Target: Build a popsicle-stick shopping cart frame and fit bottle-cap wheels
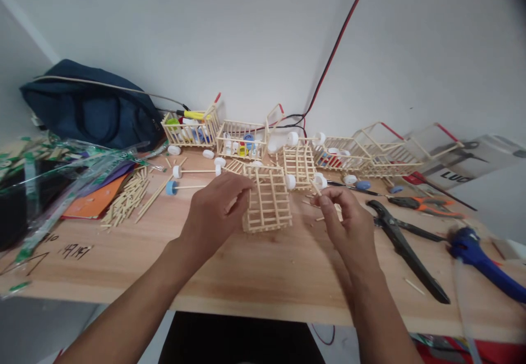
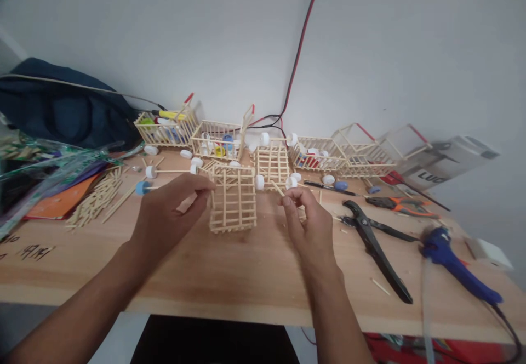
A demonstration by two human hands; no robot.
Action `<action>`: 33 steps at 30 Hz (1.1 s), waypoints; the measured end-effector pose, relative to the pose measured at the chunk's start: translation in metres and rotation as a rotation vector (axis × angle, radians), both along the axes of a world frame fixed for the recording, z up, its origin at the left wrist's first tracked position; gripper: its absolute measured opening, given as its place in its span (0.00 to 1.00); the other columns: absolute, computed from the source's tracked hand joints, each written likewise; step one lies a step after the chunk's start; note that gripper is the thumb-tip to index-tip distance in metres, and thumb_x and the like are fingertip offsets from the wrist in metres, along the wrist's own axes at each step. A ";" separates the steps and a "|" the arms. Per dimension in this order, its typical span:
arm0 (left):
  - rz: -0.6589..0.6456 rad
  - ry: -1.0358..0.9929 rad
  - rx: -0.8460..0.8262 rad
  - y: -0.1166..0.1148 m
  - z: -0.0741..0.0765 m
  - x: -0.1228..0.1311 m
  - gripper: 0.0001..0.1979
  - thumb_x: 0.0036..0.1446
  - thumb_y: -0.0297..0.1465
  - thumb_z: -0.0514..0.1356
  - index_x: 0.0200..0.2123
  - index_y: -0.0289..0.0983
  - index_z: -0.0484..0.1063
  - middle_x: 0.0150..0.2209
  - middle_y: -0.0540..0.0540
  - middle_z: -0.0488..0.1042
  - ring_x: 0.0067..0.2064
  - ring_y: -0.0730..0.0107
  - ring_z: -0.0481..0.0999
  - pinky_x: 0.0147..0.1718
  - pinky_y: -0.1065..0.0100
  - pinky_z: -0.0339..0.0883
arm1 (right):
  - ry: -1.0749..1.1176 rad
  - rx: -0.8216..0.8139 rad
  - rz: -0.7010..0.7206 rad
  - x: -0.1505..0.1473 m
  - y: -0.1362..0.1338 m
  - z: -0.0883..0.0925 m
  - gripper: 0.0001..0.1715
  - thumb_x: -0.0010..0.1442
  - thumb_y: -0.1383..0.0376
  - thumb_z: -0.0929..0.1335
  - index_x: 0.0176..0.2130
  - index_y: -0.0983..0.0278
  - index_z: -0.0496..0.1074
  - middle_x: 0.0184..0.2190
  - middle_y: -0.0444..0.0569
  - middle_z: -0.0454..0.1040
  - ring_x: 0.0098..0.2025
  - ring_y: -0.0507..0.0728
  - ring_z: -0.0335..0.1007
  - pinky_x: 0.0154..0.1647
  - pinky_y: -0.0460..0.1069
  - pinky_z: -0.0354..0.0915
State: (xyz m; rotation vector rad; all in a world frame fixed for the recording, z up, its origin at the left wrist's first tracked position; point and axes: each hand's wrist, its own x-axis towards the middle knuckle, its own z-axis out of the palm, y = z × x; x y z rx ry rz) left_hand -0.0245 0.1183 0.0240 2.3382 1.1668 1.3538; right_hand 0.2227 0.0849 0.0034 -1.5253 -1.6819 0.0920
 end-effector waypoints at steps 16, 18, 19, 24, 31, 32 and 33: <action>-0.070 -0.172 -0.228 0.003 0.001 0.001 0.08 0.57 0.24 0.57 0.38 0.37 0.75 0.36 0.48 0.78 0.36 0.73 0.76 0.37 0.70 0.69 | 0.011 -0.017 0.026 -0.003 0.001 -0.002 0.10 0.64 0.58 0.63 0.34 0.61 0.68 0.30 0.44 0.74 0.32 0.53 0.70 0.30 0.47 0.60; -0.062 -0.123 -0.192 0.003 0.001 0.001 0.09 0.56 0.22 0.57 0.38 0.37 0.74 0.34 0.49 0.77 0.34 0.75 0.74 0.36 0.71 0.67 | 0.012 -0.016 0.028 -0.002 0.001 -0.001 0.10 0.64 0.58 0.63 0.34 0.61 0.68 0.30 0.45 0.74 0.32 0.53 0.69 0.30 0.46 0.60; -0.057 -0.100 -0.179 0.003 0.001 0.002 0.10 0.55 0.21 0.57 0.38 0.37 0.74 0.34 0.50 0.77 0.33 0.75 0.73 0.36 0.72 0.67 | 0.019 -0.016 0.026 -0.002 0.001 -0.001 0.10 0.64 0.58 0.63 0.34 0.61 0.68 0.30 0.45 0.74 0.32 0.54 0.69 0.30 0.46 0.60; -0.007 -0.053 -0.119 0.002 0.001 0.002 0.09 0.53 0.21 0.59 0.38 0.37 0.73 0.33 0.52 0.76 0.31 0.77 0.72 0.35 0.73 0.66 | 0.127 -0.001 -0.011 0.002 0.002 -0.001 0.12 0.64 0.57 0.63 0.35 0.62 0.68 0.30 0.45 0.73 0.32 0.54 0.68 0.34 0.47 0.61; 0.051 -0.024 -0.021 0.004 -0.004 0.001 0.06 0.54 0.23 0.60 0.36 0.37 0.72 0.32 0.51 0.75 0.33 0.76 0.72 0.35 0.73 0.66 | 0.279 0.055 -0.019 0.004 0.001 -0.003 0.13 0.65 0.56 0.62 0.35 0.62 0.66 0.31 0.46 0.73 0.33 0.53 0.68 0.37 0.49 0.60; 0.062 -0.014 -0.011 0.004 -0.004 0.000 0.06 0.55 0.23 0.60 0.37 0.37 0.72 0.33 0.51 0.75 0.33 0.75 0.72 0.35 0.73 0.66 | 0.282 0.065 -0.018 0.004 0.001 -0.003 0.13 0.65 0.56 0.62 0.35 0.62 0.66 0.30 0.45 0.73 0.33 0.53 0.68 0.38 0.49 0.61; 0.072 -0.006 -0.004 0.004 -0.005 0.000 0.06 0.55 0.23 0.59 0.37 0.37 0.72 0.33 0.51 0.75 0.33 0.75 0.72 0.35 0.73 0.66 | 0.287 0.076 -0.017 0.004 0.001 -0.004 0.13 0.66 0.56 0.62 0.35 0.61 0.66 0.30 0.45 0.72 0.34 0.54 0.67 0.39 0.49 0.61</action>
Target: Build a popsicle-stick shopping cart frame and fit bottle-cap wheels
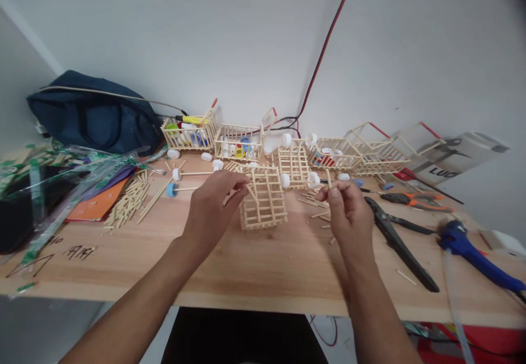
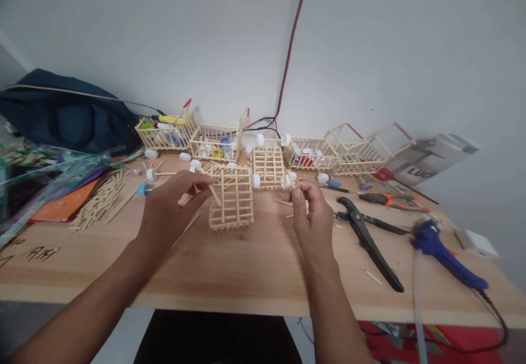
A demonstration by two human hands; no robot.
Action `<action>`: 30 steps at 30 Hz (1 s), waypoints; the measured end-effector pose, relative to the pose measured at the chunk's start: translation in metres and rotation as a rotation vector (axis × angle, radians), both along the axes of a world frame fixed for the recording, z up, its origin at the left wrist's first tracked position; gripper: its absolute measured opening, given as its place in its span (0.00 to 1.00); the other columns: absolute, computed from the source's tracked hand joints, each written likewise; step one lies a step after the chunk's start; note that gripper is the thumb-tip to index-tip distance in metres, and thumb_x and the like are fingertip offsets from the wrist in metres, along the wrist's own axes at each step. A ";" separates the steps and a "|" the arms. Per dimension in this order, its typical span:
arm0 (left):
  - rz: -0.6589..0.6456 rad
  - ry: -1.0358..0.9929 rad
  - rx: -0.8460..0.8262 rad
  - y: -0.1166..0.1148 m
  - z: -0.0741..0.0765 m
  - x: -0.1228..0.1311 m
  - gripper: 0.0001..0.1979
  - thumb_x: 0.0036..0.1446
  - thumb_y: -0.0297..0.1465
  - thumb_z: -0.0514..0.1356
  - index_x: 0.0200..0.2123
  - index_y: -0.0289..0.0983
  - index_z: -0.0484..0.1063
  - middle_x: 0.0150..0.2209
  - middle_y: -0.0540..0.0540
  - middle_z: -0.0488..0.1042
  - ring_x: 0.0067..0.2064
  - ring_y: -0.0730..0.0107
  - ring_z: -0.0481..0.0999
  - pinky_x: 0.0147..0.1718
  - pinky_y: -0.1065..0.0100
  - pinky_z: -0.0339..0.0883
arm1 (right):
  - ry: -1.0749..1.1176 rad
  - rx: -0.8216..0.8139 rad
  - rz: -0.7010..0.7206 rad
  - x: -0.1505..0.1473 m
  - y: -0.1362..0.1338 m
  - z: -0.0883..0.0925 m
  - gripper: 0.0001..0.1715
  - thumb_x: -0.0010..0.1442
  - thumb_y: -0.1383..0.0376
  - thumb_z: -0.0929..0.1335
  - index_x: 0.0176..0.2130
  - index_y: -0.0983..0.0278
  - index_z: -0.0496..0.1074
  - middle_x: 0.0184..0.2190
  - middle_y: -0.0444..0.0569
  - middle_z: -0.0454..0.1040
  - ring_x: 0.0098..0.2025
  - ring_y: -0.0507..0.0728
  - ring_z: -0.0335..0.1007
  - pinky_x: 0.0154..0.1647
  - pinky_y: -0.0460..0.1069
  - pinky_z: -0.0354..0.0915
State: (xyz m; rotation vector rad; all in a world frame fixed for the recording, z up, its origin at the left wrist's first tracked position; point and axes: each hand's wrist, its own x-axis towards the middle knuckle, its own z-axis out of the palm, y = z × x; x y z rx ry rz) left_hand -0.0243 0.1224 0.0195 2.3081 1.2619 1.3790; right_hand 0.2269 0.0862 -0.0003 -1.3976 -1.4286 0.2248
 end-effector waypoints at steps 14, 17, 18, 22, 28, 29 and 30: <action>0.131 0.078 0.187 0.003 0.006 -0.010 0.06 0.61 0.29 0.56 0.34 0.37 0.73 0.35 0.46 0.74 0.40 0.67 0.71 0.42 0.66 0.65 | -0.064 -0.032 -0.003 0.001 0.000 -0.002 0.13 0.66 0.56 0.61 0.35 0.61 0.66 0.30 0.45 0.72 0.33 0.53 0.67 0.38 0.48 0.61; 0.105 0.123 0.206 0.002 0.008 -0.011 0.07 0.62 0.28 0.55 0.35 0.37 0.73 0.36 0.46 0.76 0.42 0.67 0.71 0.44 0.65 0.65 | -0.085 -0.041 -0.010 0.000 0.000 -0.002 0.13 0.66 0.56 0.61 0.35 0.61 0.66 0.30 0.45 0.72 0.33 0.53 0.67 0.37 0.48 0.61; 0.095 0.144 0.198 0.002 0.009 -0.011 0.07 0.63 0.28 0.54 0.35 0.37 0.72 0.35 0.46 0.76 0.40 0.67 0.71 0.44 0.65 0.65 | -0.091 -0.041 -0.015 0.000 0.000 -0.001 0.13 0.65 0.56 0.61 0.35 0.61 0.66 0.30 0.45 0.72 0.32 0.53 0.67 0.36 0.48 0.60; 0.103 0.197 0.122 -0.001 0.013 -0.012 0.08 0.63 0.29 0.54 0.35 0.37 0.73 0.32 0.47 0.76 0.36 0.67 0.72 0.40 0.67 0.65 | -0.094 -0.047 -0.023 0.000 0.000 -0.001 0.13 0.65 0.56 0.61 0.35 0.61 0.66 0.30 0.45 0.72 0.32 0.53 0.66 0.35 0.48 0.60; 0.141 0.334 -0.225 -0.012 0.007 -0.028 0.11 0.61 0.27 0.54 0.46 0.39 0.70 0.36 0.47 0.77 0.37 0.65 0.75 0.34 0.68 0.63 | -0.107 -0.056 -0.012 0.000 0.001 0.000 0.14 0.65 0.56 0.61 0.34 0.61 0.66 0.29 0.45 0.71 0.30 0.52 0.65 0.31 0.47 0.58; 0.129 0.366 -0.302 -0.015 0.005 -0.031 0.12 0.61 0.28 0.54 0.48 0.38 0.69 0.34 0.48 0.77 0.35 0.65 0.75 0.33 0.68 0.63 | -0.108 -0.056 -0.014 0.000 0.001 0.000 0.14 0.65 0.56 0.61 0.34 0.61 0.66 0.29 0.44 0.71 0.29 0.52 0.64 0.30 0.46 0.57; 0.113 0.390 -0.370 -0.019 0.002 -0.033 0.12 0.61 0.28 0.53 0.48 0.38 0.68 0.33 0.48 0.76 0.33 0.65 0.75 0.32 0.68 0.62 | -0.110 -0.057 -0.016 0.000 0.001 0.000 0.14 0.65 0.56 0.61 0.34 0.62 0.66 0.29 0.44 0.71 0.28 0.52 0.63 0.29 0.46 0.57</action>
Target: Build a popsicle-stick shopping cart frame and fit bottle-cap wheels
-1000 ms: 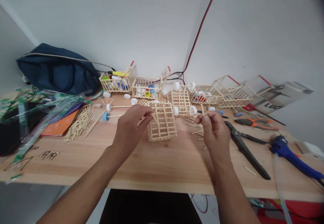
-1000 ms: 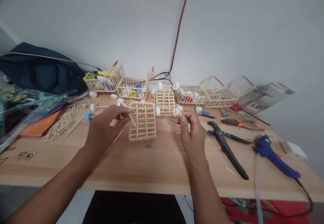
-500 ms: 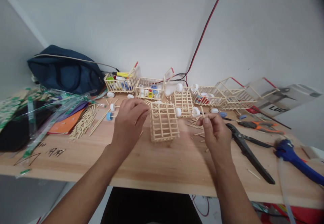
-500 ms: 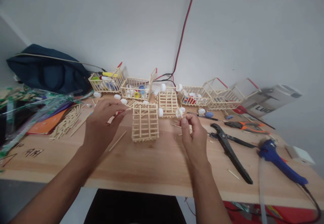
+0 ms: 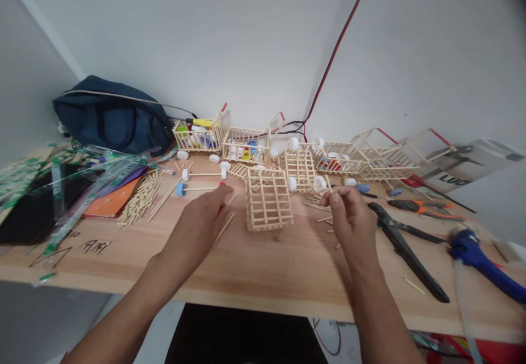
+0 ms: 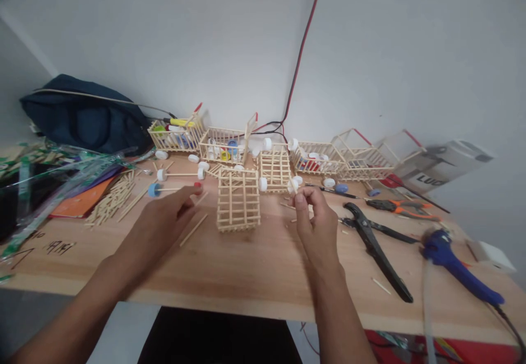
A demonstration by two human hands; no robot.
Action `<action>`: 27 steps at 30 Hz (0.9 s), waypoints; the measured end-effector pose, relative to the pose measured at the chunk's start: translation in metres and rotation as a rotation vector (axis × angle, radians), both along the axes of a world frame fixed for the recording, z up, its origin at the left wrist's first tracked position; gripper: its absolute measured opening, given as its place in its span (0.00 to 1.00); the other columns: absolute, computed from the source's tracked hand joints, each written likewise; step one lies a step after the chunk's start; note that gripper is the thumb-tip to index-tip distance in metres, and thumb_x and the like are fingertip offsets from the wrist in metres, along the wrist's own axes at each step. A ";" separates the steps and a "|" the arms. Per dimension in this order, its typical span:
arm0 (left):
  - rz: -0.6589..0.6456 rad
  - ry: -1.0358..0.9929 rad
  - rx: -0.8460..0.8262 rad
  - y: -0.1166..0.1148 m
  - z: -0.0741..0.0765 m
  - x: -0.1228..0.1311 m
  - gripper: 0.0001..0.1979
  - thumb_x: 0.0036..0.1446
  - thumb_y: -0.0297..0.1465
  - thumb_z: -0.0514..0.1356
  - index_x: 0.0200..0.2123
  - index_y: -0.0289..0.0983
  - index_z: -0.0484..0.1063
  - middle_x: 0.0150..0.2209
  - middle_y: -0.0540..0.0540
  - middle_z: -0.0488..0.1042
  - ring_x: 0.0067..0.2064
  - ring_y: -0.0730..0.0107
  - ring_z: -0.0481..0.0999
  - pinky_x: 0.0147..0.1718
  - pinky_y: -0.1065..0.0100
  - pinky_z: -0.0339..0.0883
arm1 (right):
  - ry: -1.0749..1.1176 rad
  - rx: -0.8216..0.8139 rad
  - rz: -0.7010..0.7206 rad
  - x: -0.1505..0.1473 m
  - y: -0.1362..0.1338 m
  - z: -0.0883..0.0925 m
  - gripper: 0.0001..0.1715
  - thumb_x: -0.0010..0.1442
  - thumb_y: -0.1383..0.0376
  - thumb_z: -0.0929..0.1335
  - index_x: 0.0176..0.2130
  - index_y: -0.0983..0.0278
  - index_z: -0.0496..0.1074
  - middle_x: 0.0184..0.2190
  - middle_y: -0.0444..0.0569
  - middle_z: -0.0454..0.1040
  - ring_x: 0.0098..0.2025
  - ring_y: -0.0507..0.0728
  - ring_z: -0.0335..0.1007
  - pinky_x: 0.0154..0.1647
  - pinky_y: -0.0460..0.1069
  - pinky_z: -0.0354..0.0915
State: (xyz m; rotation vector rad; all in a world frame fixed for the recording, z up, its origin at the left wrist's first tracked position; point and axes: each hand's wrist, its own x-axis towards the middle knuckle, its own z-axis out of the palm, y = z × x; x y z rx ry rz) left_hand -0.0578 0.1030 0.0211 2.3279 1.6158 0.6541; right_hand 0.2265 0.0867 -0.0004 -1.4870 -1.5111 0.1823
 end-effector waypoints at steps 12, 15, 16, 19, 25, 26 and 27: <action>0.051 0.188 -0.205 -0.023 -0.022 0.002 0.10 0.66 0.30 0.45 0.38 0.38 0.65 0.37 0.46 0.71 0.40 0.62 0.74 0.37 0.64 0.62 | -0.001 -0.010 0.011 0.001 0.000 -0.001 0.14 0.65 0.55 0.62 0.34 0.61 0.67 0.29 0.45 0.71 0.27 0.51 0.62 0.30 0.47 0.59; 0.080 0.260 -0.185 -0.022 -0.020 0.001 0.10 0.66 0.29 0.45 0.37 0.38 0.65 0.37 0.45 0.70 0.39 0.61 0.73 0.35 0.64 0.62 | -0.004 -0.012 0.012 0.001 0.000 -0.001 0.14 0.65 0.55 0.62 0.34 0.61 0.67 0.29 0.44 0.71 0.26 0.51 0.61 0.28 0.46 0.57; 0.085 0.288 -0.175 -0.021 -0.020 0.001 0.10 0.66 0.29 0.45 0.36 0.38 0.65 0.37 0.45 0.70 0.39 0.60 0.73 0.34 0.64 0.62 | -0.005 -0.015 0.011 0.000 0.000 -0.001 0.14 0.65 0.55 0.62 0.34 0.61 0.67 0.28 0.44 0.71 0.25 0.51 0.61 0.27 0.46 0.56; 0.083 0.362 -0.108 -0.018 -0.021 0.000 0.09 0.64 0.27 0.47 0.36 0.38 0.66 0.38 0.44 0.70 0.43 0.57 0.71 0.32 0.63 0.62 | -0.021 -0.008 0.011 0.000 0.000 -0.001 0.14 0.65 0.55 0.62 0.34 0.61 0.67 0.28 0.44 0.71 0.27 0.51 0.63 0.27 0.46 0.56; 0.076 0.447 -0.066 -0.011 -0.020 -0.001 0.09 0.60 0.22 0.49 0.36 0.37 0.67 0.39 0.42 0.70 0.44 0.57 0.69 0.35 0.62 0.63 | -0.030 0.001 0.026 0.000 0.001 -0.002 0.14 0.65 0.56 0.62 0.33 0.61 0.67 0.29 0.45 0.72 0.30 0.53 0.65 0.31 0.47 0.59; 0.077 0.446 -0.063 -0.010 -0.020 -0.001 0.09 0.61 0.23 0.48 0.37 0.37 0.67 0.40 0.42 0.70 0.44 0.57 0.69 0.34 0.63 0.63 | -0.026 -0.001 0.025 0.001 0.001 -0.002 0.14 0.65 0.56 0.62 0.33 0.61 0.67 0.29 0.44 0.72 0.30 0.53 0.65 0.32 0.47 0.59; 0.078 0.444 -0.059 -0.010 -0.020 -0.002 0.09 0.62 0.24 0.48 0.37 0.37 0.66 0.40 0.42 0.70 0.44 0.56 0.69 0.34 0.63 0.63 | -0.018 -0.001 0.024 0.001 0.001 -0.002 0.13 0.65 0.56 0.62 0.34 0.61 0.67 0.29 0.44 0.71 0.30 0.52 0.65 0.32 0.47 0.59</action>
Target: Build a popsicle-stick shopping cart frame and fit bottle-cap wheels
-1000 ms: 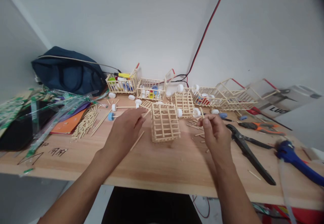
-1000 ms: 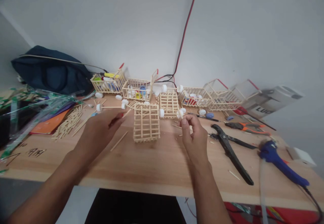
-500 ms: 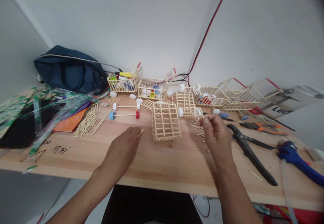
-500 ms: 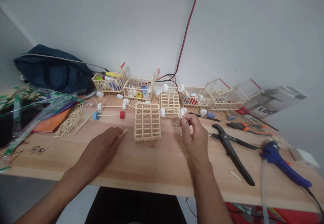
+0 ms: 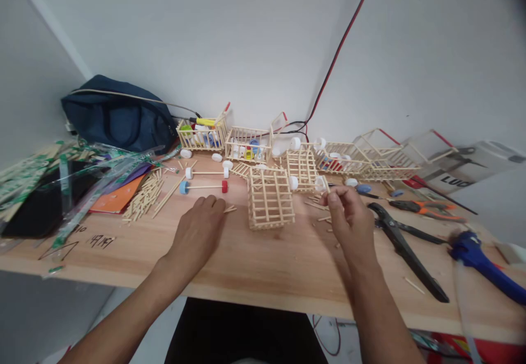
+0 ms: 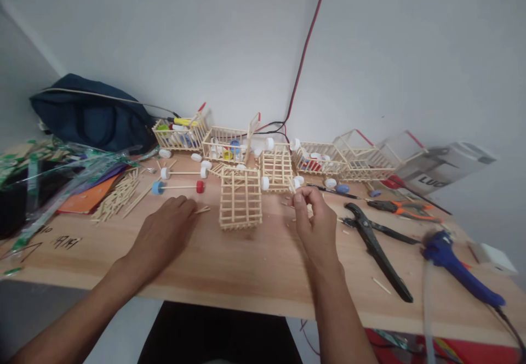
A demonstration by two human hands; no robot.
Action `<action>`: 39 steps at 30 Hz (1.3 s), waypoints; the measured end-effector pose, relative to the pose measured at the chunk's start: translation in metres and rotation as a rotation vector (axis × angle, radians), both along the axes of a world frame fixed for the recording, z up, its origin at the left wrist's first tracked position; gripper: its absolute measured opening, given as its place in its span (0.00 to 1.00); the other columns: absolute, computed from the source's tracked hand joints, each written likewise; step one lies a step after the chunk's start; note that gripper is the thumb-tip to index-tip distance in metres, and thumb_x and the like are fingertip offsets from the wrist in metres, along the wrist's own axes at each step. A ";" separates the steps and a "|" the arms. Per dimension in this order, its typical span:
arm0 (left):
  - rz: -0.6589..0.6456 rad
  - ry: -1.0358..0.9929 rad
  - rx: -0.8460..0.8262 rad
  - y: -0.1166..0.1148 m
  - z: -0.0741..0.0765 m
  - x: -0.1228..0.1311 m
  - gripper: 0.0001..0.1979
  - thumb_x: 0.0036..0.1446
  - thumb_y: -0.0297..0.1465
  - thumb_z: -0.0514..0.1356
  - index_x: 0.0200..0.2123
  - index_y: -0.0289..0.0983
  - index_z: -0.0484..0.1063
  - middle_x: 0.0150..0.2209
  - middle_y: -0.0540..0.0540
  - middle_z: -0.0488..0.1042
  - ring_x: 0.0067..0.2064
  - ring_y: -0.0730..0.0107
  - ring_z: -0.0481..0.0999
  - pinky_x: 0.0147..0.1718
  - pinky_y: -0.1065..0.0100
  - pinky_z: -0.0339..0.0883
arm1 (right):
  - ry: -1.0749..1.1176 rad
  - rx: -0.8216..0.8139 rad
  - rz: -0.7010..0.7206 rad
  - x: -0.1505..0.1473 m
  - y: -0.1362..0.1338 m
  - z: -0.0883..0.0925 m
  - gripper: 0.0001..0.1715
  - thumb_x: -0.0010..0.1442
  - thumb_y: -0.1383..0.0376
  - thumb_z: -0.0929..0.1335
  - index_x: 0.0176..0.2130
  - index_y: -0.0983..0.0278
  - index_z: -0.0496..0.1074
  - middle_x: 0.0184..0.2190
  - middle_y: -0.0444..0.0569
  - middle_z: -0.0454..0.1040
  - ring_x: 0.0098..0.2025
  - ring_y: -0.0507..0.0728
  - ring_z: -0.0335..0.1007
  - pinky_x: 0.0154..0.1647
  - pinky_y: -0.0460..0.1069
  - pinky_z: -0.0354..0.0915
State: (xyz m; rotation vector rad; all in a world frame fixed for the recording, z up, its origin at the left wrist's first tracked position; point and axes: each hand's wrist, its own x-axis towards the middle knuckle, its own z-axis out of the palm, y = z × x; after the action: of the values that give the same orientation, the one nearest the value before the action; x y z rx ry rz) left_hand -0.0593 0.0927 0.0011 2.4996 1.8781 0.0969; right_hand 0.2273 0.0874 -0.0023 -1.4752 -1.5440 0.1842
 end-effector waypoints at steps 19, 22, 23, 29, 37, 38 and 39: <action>0.063 -0.103 0.063 0.004 -0.009 0.000 0.10 0.65 0.29 0.45 0.42 0.39 0.65 0.41 0.43 0.70 0.47 0.57 0.70 0.37 0.62 0.64 | 0.080 0.072 -0.028 0.001 -0.004 0.007 0.13 0.66 0.57 0.61 0.34 0.61 0.66 0.30 0.45 0.70 0.33 0.53 0.66 0.35 0.48 0.60; 0.077 -0.116 0.060 0.004 -0.008 0.001 0.11 0.66 0.29 0.45 0.45 0.39 0.65 0.43 0.43 0.71 0.48 0.58 0.70 0.37 0.63 0.64 | 0.106 0.100 -0.032 0.002 -0.004 0.007 0.12 0.66 0.58 0.61 0.33 0.61 0.66 0.30 0.45 0.70 0.34 0.54 0.67 0.38 0.49 0.61; 0.075 -0.117 0.069 0.004 -0.009 0.001 0.11 0.66 0.28 0.45 0.46 0.39 0.64 0.44 0.43 0.71 0.48 0.58 0.70 0.37 0.64 0.64 | 0.109 0.110 -0.032 0.002 -0.004 0.008 0.12 0.66 0.58 0.61 0.33 0.61 0.65 0.30 0.45 0.70 0.34 0.54 0.67 0.39 0.49 0.61; 0.068 -0.104 0.121 0.004 -0.013 0.001 0.12 0.65 0.28 0.45 0.49 0.40 0.64 0.44 0.43 0.71 0.48 0.58 0.71 0.36 0.64 0.65 | 0.120 0.132 -0.053 0.004 -0.005 0.010 0.14 0.67 0.58 0.59 0.33 0.61 0.65 0.29 0.45 0.70 0.33 0.54 0.67 0.38 0.49 0.60; 0.083 -0.107 0.146 0.005 -0.013 0.001 0.10 0.65 0.28 0.46 0.45 0.39 0.65 0.43 0.42 0.72 0.47 0.58 0.72 0.33 0.65 0.64 | 0.102 0.128 -0.065 0.005 -0.005 0.009 0.14 0.67 0.58 0.59 0.32 0.61 0.66 0.28 0.44 0.71 0.31 0.53 0.66 0.37 0.48 0.60; 0.085 -0.106 0.144 0.005 -0.013 0.001 0.10 0.65 0.28 0.46 0.44 0.39 0.65 0.42 0.42 0.71 0.47 0.58 0.72 0.33 0.65 0.64 | 0.105 0.127 -0.071 0.006 -0.005 0.009 0.15 0.67 0.58 0.59 0.32 0.61 0.66 0.28 0.44 0.71 0.30 0.53 0.66 0.36 0.48 0.60; 0.086 -0.103 0.141 0.005 -0.013 0.001 0.10 0.65 0.28 0.45 0.44 0.39 0.64 0.42 0.42 0.71 0.47 0.58 0.72 0.33 0.65 0.64 | 0.109 0.124 -0.075 0.006 -0.005 0.010 0.15 0.67 0.58 0.59 0.32 0.61 0.66 0.27 0.43 0.70 0.29 0.52 0.65 0.36 0.48 0.60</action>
State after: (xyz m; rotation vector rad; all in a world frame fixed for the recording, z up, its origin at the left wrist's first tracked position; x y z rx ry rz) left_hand -0.0585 0.0973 -0.0117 2.4450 2.0031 0.3634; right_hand 0.2331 0.0828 0.0073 -1.4004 -1.3865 0.1207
